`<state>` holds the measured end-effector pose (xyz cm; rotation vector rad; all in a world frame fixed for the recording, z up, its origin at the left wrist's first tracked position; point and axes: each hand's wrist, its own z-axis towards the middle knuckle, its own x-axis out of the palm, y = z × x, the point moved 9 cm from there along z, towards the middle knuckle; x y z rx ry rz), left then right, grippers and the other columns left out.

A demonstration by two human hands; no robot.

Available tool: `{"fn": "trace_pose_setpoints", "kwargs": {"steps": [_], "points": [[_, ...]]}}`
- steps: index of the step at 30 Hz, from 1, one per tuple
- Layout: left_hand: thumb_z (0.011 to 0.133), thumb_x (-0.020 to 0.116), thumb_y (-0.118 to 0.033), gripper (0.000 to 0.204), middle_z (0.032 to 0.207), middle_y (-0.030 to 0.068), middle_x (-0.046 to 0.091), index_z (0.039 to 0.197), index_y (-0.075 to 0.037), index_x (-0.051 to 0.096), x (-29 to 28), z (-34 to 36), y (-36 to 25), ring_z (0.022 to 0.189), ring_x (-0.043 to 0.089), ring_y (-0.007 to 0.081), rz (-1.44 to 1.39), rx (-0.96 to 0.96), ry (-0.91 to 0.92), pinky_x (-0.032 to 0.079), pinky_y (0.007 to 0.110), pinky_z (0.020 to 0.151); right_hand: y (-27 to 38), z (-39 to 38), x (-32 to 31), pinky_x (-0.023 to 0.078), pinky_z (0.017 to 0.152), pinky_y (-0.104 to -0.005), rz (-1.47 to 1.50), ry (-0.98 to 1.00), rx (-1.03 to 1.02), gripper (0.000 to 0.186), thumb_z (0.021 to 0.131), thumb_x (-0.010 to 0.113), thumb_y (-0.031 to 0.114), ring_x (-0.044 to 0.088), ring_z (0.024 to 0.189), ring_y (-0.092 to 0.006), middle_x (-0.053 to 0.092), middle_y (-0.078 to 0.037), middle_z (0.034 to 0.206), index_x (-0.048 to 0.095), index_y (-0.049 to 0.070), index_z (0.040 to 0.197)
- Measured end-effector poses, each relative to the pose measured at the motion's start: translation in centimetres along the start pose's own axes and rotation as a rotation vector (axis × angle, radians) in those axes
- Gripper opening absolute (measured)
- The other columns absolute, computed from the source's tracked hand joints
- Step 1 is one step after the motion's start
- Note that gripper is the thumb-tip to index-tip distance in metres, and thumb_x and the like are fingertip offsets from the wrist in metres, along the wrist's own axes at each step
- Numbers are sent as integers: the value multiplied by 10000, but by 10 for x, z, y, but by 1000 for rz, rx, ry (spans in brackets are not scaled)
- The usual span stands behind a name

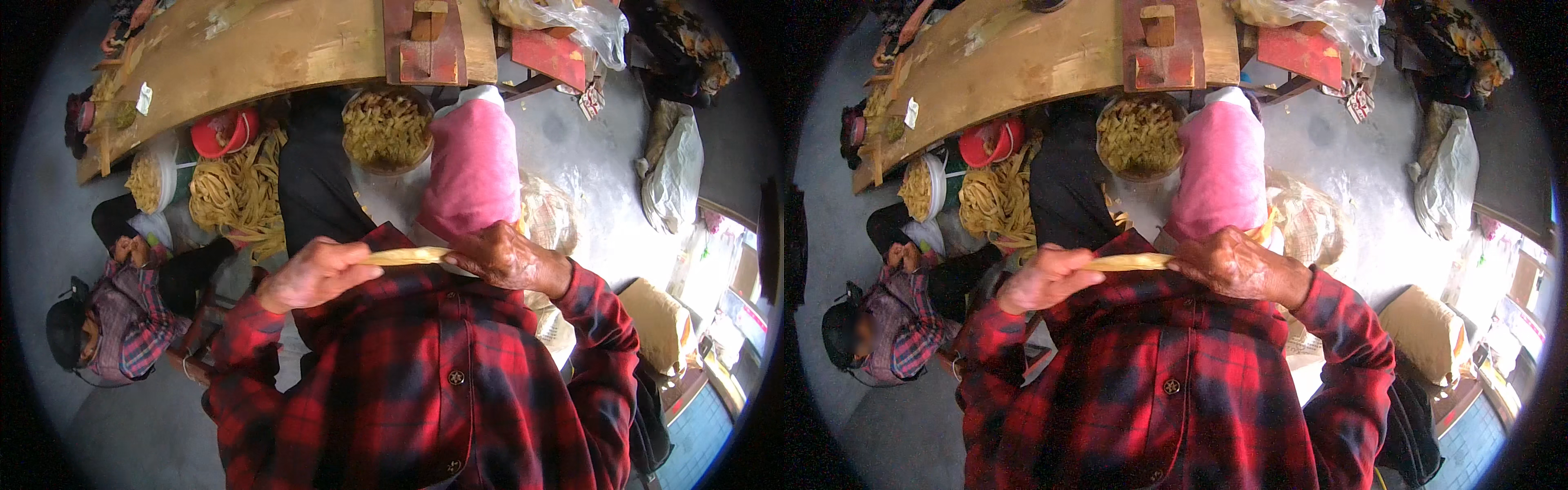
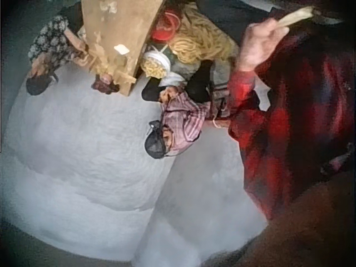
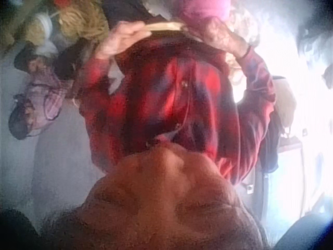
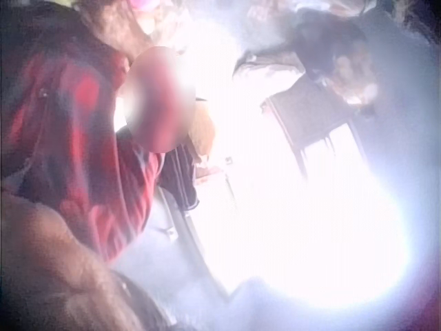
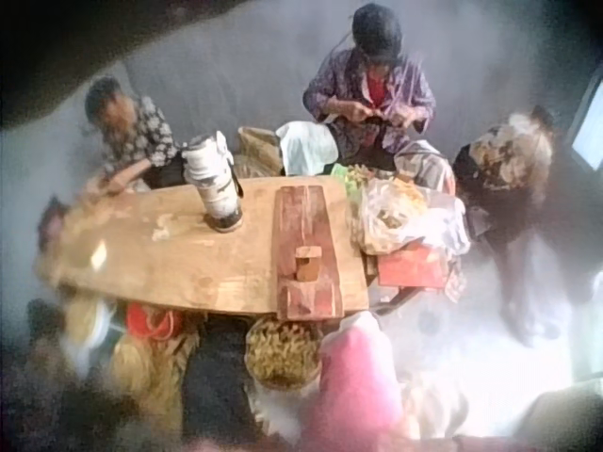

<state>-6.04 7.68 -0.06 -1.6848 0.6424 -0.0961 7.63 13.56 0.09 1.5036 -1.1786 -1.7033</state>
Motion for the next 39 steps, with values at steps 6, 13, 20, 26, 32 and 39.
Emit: {"fn": "trace_pose_setpoints", "kwargs": {"steps": [6, 13, 20, 26, 32, 39], "points": [[953, 411, -365, 354, 529, -57, 291, 778, -64, 473, -34, -36, 24, 411, 193, 33, -1373, 88, -616, 155, 213, 388, 31, 43, -6, 359, 463, -421, 80, -263, -39, 182, 892, 545, 164, 495, 509, -351, 466, -181, 584, 530, -9, 837], [781, 568, 57, 351, 1103, 243, 555, 1127, 74, 509, -11, 4, -59, 886, 637, 313, 545, 457, -643, 548, 316, 647, 29, 48, 7, 385, 493, -413, -18, -402, -229, 160, 868, 532, 109, 494, 563, -352, 448, -183, 656, 486, -44, 879], [760, 570, 74, 250, 1044, 225, 578, 1008, 100, 545, 31, 8, -41, 781, 644, 339, 718, 410, -447, 551, 339, 611, 1, 22, 21, 431, 591, -361, 494, -293, 108, 192, 892, 502, 125, 549, 676, -305, 547, -178, 806, 515, -66, 909], [726, 678, 9, 196, 995, 187, 588, 903, 61, 609, 29, -9, -65, 735, 629, 227, 750, 693, -668, 539, 279, 626, -24, 9, 29, 401, 580, -333, 585, -462, 398, 305, 952, 402, 252, 464, 620, -162, 501, -90, 668, 526, -21, 893], [769, 675, -33, 197, 884, 87, 602, 944, 7, 593, 0, -2, -1, 762, 594, 151, -297, 59, -803, 501, 261, 671, -31, 7, 27, 394, 556, -312, 675, -516, 387, 266, 951, 400, 205, 447, 605, -141, 476, -69, 645, 520, -22, 883], [796, 617, 37, 330, 962, 74, 576, 1100, 30, 487, 28, 16, 43, 892, 560, 134, -1206, -50, -749, 456, 249, 831, -12, 13, 29, 388, 519, -317, 635, -396, 267, 236, 950, 395, 188, 432, 559, -137, 451, -57, 626, 501, -22, 927]]}}
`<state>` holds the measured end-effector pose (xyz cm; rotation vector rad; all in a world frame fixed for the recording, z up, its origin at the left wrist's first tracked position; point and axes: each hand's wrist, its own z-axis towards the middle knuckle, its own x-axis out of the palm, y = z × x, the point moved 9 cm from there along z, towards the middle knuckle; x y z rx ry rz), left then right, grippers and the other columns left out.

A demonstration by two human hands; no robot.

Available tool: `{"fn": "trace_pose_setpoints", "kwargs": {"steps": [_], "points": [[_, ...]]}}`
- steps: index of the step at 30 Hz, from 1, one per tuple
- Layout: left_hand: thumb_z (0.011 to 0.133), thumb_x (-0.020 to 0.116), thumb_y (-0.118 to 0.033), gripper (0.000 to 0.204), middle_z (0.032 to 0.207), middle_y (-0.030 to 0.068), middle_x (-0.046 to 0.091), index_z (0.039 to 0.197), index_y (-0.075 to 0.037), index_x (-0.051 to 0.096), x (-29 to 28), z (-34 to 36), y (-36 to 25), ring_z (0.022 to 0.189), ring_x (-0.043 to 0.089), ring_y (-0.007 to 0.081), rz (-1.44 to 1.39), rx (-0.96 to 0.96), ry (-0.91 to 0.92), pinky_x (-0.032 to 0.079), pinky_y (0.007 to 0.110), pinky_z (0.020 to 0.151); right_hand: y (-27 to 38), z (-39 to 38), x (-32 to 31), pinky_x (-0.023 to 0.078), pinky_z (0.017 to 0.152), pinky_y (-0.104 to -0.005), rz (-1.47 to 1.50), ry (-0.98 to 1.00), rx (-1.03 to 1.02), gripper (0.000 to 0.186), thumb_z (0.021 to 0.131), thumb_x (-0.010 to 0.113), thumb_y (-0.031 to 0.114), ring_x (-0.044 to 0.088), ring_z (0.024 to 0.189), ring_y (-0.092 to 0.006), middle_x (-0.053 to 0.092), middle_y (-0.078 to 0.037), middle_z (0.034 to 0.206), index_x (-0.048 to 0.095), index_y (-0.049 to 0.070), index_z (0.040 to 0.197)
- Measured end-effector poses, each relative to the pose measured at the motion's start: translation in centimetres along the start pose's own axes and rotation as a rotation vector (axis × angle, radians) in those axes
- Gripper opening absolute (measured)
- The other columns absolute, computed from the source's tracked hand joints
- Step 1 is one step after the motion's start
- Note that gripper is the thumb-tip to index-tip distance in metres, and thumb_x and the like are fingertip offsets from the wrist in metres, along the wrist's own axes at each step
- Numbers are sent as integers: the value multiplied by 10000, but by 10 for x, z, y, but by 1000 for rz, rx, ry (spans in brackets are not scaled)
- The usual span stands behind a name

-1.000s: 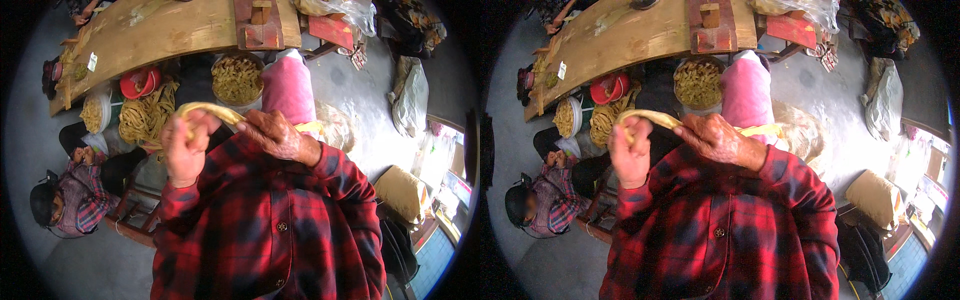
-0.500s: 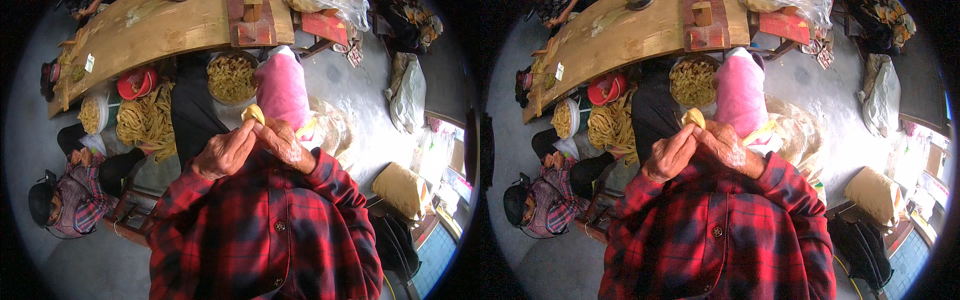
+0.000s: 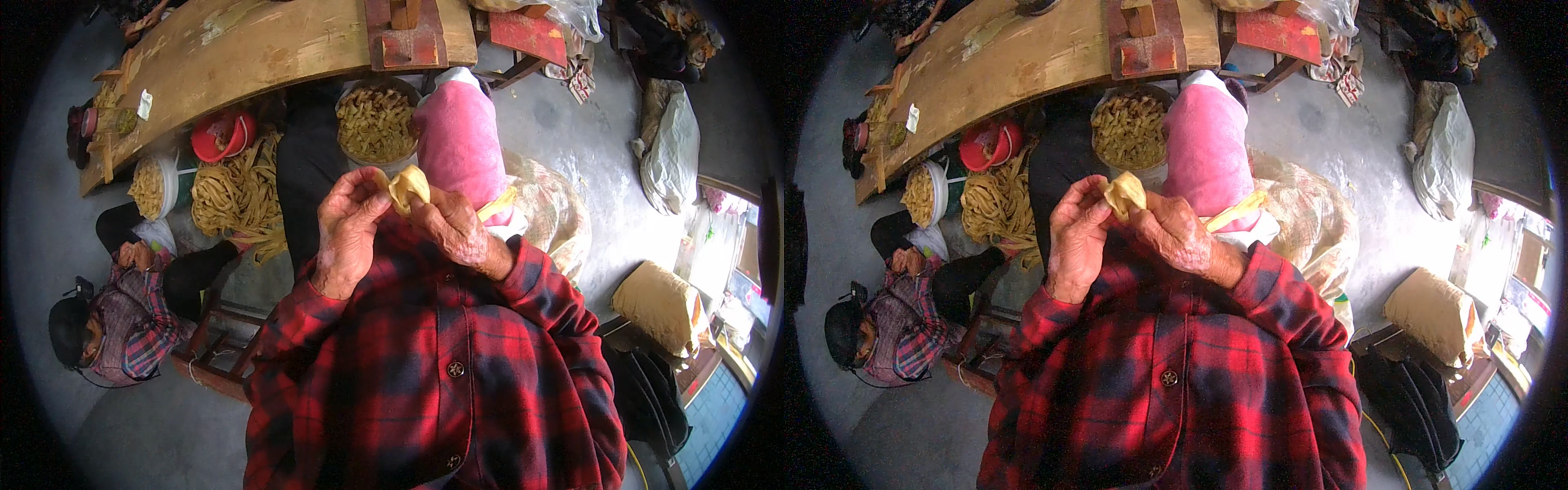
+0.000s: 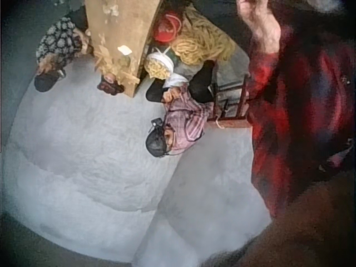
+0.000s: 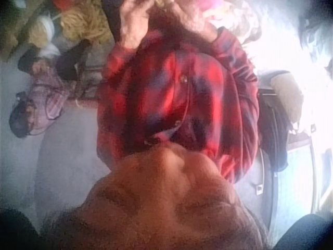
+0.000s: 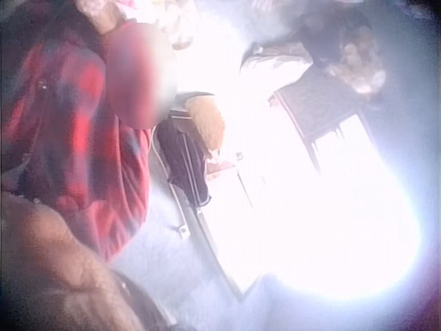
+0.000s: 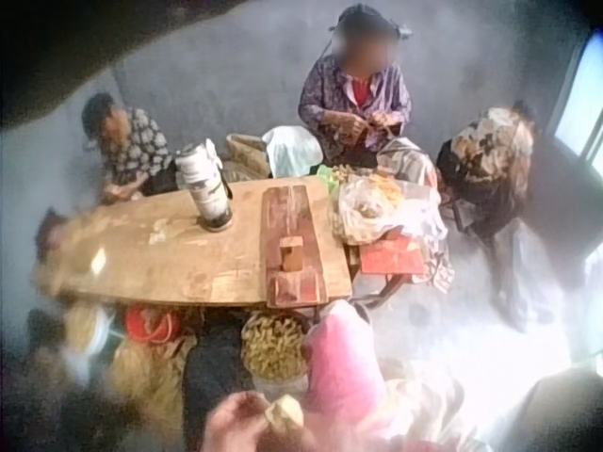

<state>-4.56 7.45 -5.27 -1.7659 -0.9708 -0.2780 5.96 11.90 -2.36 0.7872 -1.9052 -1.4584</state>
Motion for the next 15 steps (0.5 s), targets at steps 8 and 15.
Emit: {"fn": "trace_pose_setpoints", "kwargs": {"steps": [8, 15], "points": [[821, 573, 46, 242, 1065, 128, 594, 1059, 62, 537, -10, -1, 13, 982, 563, 167, 120, -49, -9, 452, 276, 872, 3, 0, 1, 401, 514, -371, -169, 40, -221, 195, 923, 422, 145, 503, 547, -295, 493, -151, 643, 515, -26, 916], [855, 515, -20, 311, 1201, 157, 530, 1144, 95, 516, 28, -7, -11, 1075, 526, 191, 400, 159, 178, 404, 298, 934, -6, -1, -1, 391, 516, -390, -200, 42, -217, 156, 905, 464, 120, 518, 580, -329, 502, -183, 676, 516, -28, 903]]}}
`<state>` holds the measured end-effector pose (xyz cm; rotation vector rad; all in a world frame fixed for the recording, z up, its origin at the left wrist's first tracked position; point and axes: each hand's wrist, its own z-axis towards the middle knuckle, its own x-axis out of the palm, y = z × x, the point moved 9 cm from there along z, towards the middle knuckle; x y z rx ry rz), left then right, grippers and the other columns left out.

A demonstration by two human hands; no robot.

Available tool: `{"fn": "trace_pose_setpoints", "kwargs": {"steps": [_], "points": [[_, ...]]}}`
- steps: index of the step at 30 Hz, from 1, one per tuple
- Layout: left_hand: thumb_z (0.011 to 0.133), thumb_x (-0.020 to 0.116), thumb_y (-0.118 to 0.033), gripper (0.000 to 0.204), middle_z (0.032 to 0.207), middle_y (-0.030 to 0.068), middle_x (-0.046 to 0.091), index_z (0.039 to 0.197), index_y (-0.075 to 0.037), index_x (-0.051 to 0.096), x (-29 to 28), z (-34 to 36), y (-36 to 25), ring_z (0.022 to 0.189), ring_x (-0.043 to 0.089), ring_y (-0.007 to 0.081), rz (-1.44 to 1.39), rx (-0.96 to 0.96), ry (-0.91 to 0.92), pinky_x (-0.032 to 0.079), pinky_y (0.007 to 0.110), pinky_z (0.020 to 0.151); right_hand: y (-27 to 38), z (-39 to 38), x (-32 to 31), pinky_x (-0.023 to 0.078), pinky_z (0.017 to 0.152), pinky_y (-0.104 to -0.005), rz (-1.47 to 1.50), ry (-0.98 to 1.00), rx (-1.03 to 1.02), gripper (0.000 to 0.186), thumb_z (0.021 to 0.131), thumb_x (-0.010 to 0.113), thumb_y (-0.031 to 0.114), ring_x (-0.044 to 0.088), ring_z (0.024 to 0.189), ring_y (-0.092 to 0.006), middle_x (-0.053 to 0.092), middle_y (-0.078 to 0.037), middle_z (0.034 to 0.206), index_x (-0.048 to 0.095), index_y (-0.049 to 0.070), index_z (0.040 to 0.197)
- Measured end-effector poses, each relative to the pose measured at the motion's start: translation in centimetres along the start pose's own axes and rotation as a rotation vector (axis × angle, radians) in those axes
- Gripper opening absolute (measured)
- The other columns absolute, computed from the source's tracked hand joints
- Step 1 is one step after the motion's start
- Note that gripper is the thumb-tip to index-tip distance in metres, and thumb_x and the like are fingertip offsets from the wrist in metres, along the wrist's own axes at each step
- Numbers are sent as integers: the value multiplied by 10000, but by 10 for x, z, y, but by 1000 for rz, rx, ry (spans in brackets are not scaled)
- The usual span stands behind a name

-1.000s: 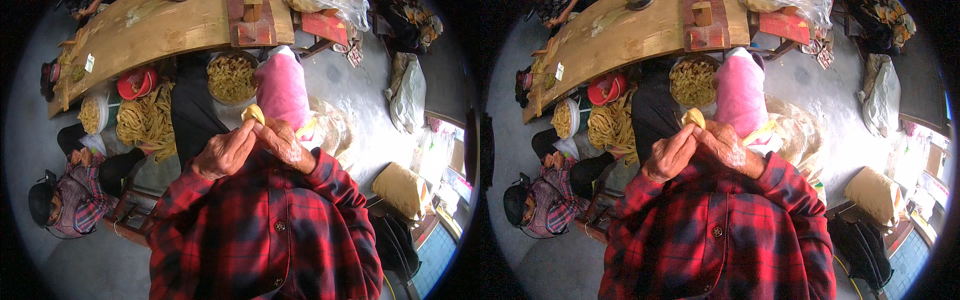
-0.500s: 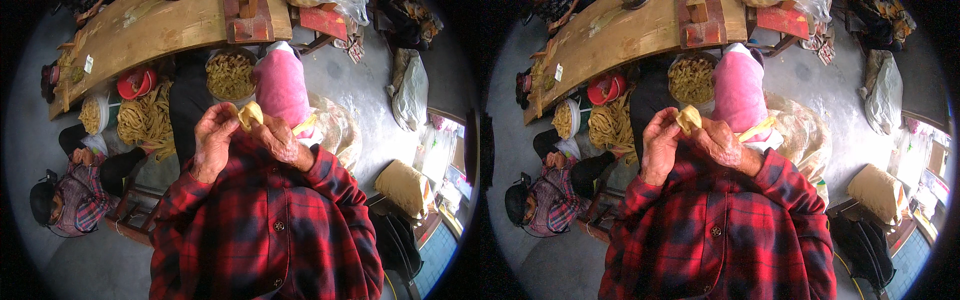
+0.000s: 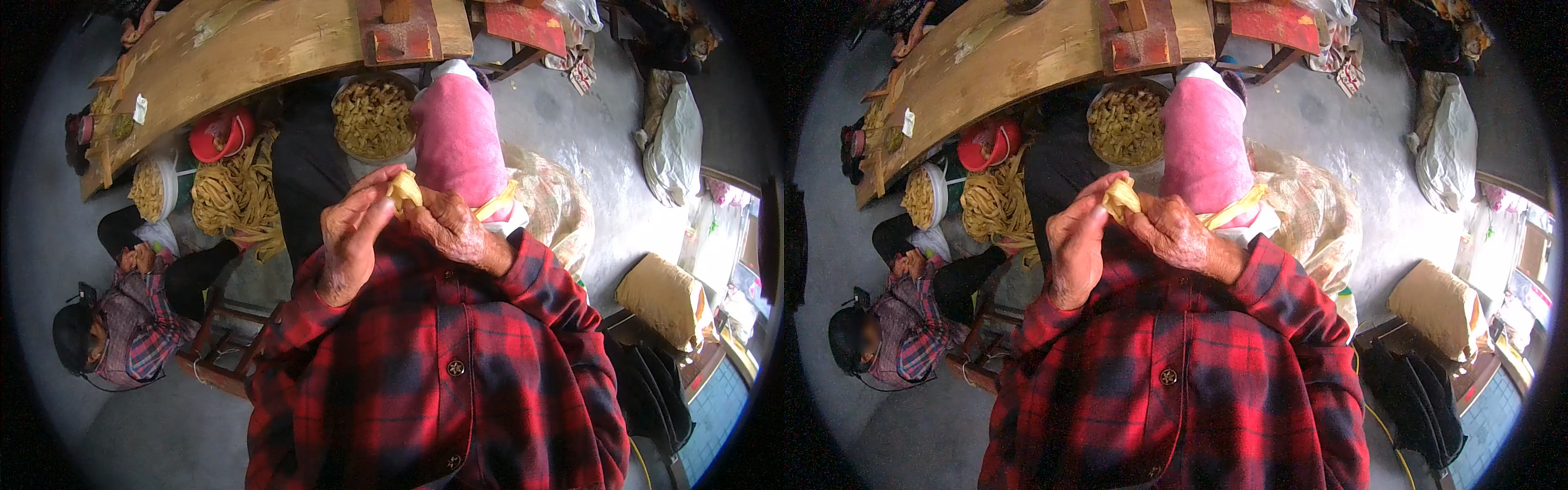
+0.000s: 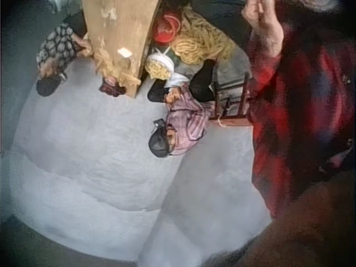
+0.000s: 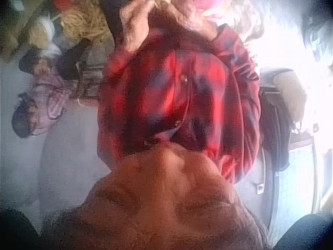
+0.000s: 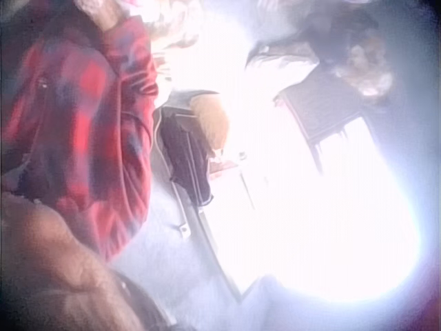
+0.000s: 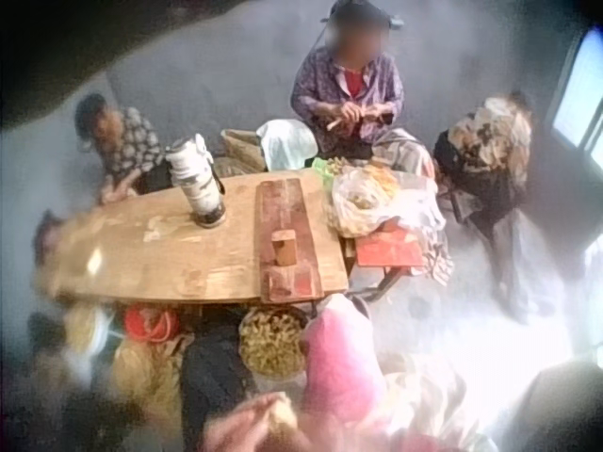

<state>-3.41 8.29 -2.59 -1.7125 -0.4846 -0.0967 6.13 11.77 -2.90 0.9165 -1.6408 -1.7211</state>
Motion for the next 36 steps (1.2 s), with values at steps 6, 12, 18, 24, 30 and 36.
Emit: {"fn": "trace_pose_setpoints", "kwargs": {"steps": [6, 12, 18, 24, 30, 36], "points": [[869, 483, -73, 322, 1194, 142, 531, 1148, 85, 514, 6, -2, 8, 1104, 507, 207, -41, -32, -30, 370, 327, 973, -1, -2, 3, 393, 530, -412, 45, 11, -2, 156, 899, 471, 113, 529, 611, -371, 514, -205, 697, 520, -19, 967], [835, 524, -49, 263, 1143, 98, 529, 1075, 50, 560, 21, -7, 14, 1062, 497, 160, -466, -233, 51, 374, 274, 924, 15, -4, -3, 384, 547, -444, 18, 49, 24, 162, 887, 492, 103, 516, 607, -401, 516, -215, 712, 514, -35, 970], [842, 553, -60, 197, 1136, 98, 513, 1023, 18, 551, 26, -5, -1, 1044, 498, 153, -311, -52, 146, 400, 266, 889, 47, -11, -4, 394, 512, -430, -450, -16, -336, 157, 820, 556, 53, 519, 554, -347, 497, -167, 642, 521, -29, 950], [901, 555, -177, 221, 919, 85, 592, 975, 31, 546, 18, 1, -11, 746, 592, 122, 440, 62, 121, 494, 242, 688, 46, -14, -12, 424, 447, -371, -776, -53, -425, 199, 748, 561, 37, 535, 514, -276, 500, -112, 619, 496, -44, 918], [930, 509, -203, 261, 720, 49, 586, 978, 43, 580, 17, -13, 29, 603, 562, 91, -24, -320, 128, 477, 220, 573, 53, -10, -13, 427, 446, -356, -878, 59, -462, 197, 737, 540, 84, 546, 532, -264, 512, -114, 661, 475, -44, 871], [929, 496, -158, 209, 720, 30, 581, 940, 28, 591, 28, -21, 15, 586, 549, 72, 141, -320, 354, 464, 206, 555, 52, -22, -21, 407, 440, -395, -750, 261, -373, 244, 787, 628, 166, 534, 478, -280, 477, -123, 571, 508, -23, 884]]}}
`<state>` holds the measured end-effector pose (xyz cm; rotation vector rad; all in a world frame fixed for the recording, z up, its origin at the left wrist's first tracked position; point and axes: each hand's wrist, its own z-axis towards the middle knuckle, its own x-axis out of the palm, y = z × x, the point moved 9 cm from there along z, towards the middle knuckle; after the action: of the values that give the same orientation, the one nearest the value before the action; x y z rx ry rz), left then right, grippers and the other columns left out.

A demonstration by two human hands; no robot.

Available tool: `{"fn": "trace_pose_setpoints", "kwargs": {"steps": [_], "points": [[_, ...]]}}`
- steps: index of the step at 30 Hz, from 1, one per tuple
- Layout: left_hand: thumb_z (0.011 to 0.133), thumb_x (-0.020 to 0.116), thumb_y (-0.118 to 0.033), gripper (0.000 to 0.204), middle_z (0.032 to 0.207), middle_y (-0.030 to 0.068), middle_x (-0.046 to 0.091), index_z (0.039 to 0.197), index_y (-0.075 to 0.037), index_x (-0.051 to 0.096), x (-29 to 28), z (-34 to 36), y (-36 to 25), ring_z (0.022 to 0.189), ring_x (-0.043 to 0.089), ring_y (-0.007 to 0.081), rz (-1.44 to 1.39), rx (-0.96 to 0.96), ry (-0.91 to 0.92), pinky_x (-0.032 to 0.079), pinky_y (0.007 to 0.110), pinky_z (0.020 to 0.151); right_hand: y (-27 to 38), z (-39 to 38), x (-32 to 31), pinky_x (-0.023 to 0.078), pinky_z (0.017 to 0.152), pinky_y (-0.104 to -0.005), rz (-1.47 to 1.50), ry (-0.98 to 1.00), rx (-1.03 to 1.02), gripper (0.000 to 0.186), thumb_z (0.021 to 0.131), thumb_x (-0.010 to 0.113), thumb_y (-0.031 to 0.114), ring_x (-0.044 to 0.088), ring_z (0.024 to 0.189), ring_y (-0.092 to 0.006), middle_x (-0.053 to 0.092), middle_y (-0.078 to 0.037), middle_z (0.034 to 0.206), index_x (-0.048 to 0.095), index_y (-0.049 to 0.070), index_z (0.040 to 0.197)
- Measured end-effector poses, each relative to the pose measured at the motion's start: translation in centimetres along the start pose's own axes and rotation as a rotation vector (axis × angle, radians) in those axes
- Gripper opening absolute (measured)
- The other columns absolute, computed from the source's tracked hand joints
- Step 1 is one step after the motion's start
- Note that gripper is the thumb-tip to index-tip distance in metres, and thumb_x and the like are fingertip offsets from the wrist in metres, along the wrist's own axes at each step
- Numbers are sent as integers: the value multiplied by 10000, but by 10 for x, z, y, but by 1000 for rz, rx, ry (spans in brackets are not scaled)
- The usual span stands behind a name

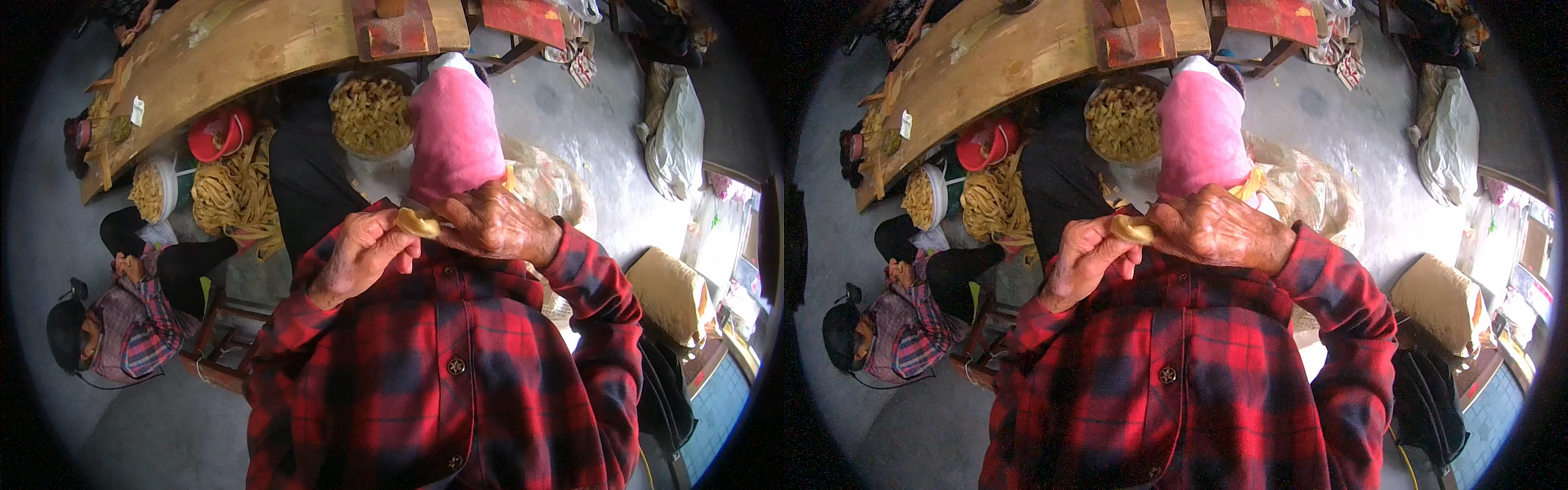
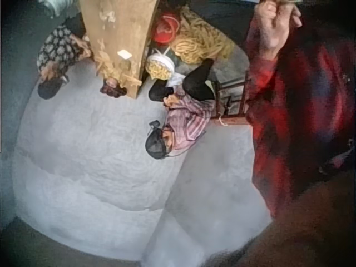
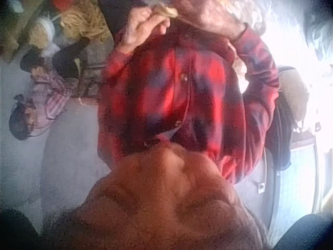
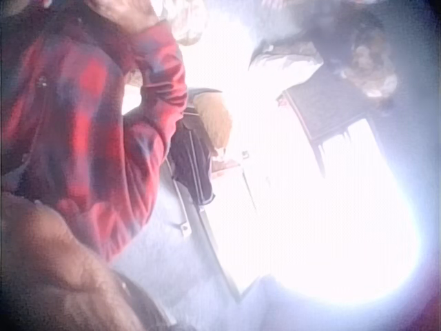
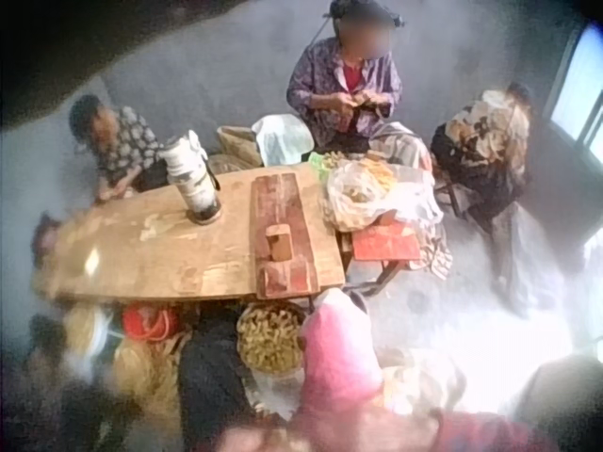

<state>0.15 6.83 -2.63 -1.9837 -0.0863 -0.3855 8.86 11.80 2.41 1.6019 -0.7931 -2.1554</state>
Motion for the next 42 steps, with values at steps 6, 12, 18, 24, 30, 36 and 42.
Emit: {"fn": "trace_pose_setpoints", "kwargs": {"steps": [6, 12, 18, 24, 30, 36, 42], "points": [[902, 517, -122, 206, 645, 49, 564, 743, 6, 536, 1, -6, -18, 524, 578, 100, 382, 156, 112, 450, 222, 489, -9, -11, -10, 427, 451, -396, 185, 21, 82, 238, 817, 634, 229, 537, 480, -318, 519, -141, 566, 557, 11, 874], [898, 528, -135, 251, 633, 58, 569, 694, 9, 553, -7, -11, -26, 504, 574, 115, 460, 165, 120, 431, 235, 472, -18, -20, -13, 463, 534, -395, 386, 30, 149, 176, 849, 590, 154, 580, 595, -336, 583, -173, 669, 606, -6, 919], [756, 709, -198, 528, 1110, 138, 573, 1199, -10, 490, -11, -1, -39, 1015, 571, 272, 668, 209, 54, 442, 348, 880, -35, -20, -4, 470, 577, -401, 524, 26, 262, 171, 856, 578, 126, 600, 657, -359, 612, -206, 737, 626, -35, 883], [709, 685, -72, 448, 1155, 127, 519, 1126, -32, 524, 24, 14, -56, 998, 555, 314, 1124, 563, 9, 483, 365, 819, -36, -14, 1, 467, 570, -388, 571, -10, 252, 178, 868, 572, 134, 600, 645, -351, 599, -203, 698, 618, -37, 850], [791, 568, -52, 89, 750, 112, 454, 768, -20, 488, 45, 0, -36, 671, 525, 271, 1116, 636, 352, 422, 403, 562, -22, -20, -3, 464, 558, -393, 501, 236, 240, 215, 876, 566, 173, 599, 630, -327, 593, -174, 683, 605, -23, 798], [846, 536, -26, 43, 685, 103, 505, 822, -6, 506, 8, -25, -71, 609, 542, 280, 690, 285, 368, 422, 355, 546, 7, -12, -15, 447, 506, -382, 469, 59, 68, 235, 892, 541, 203, 575, 567, -302, 544, -141, 608, 589, -6, 797], [906, 509, -131, 141, 642, 33, 512, 859, -1, 539, -53, 6, -99, 552, 527, 96, 794, 254, -97, 428, 246, 525, -16, 28, -52, 420, 481, -371, 8, -243, -128, 186, 884, 543, 178, 547, 536, -287, 541, -151, 636, 600, 0, 889]]}}
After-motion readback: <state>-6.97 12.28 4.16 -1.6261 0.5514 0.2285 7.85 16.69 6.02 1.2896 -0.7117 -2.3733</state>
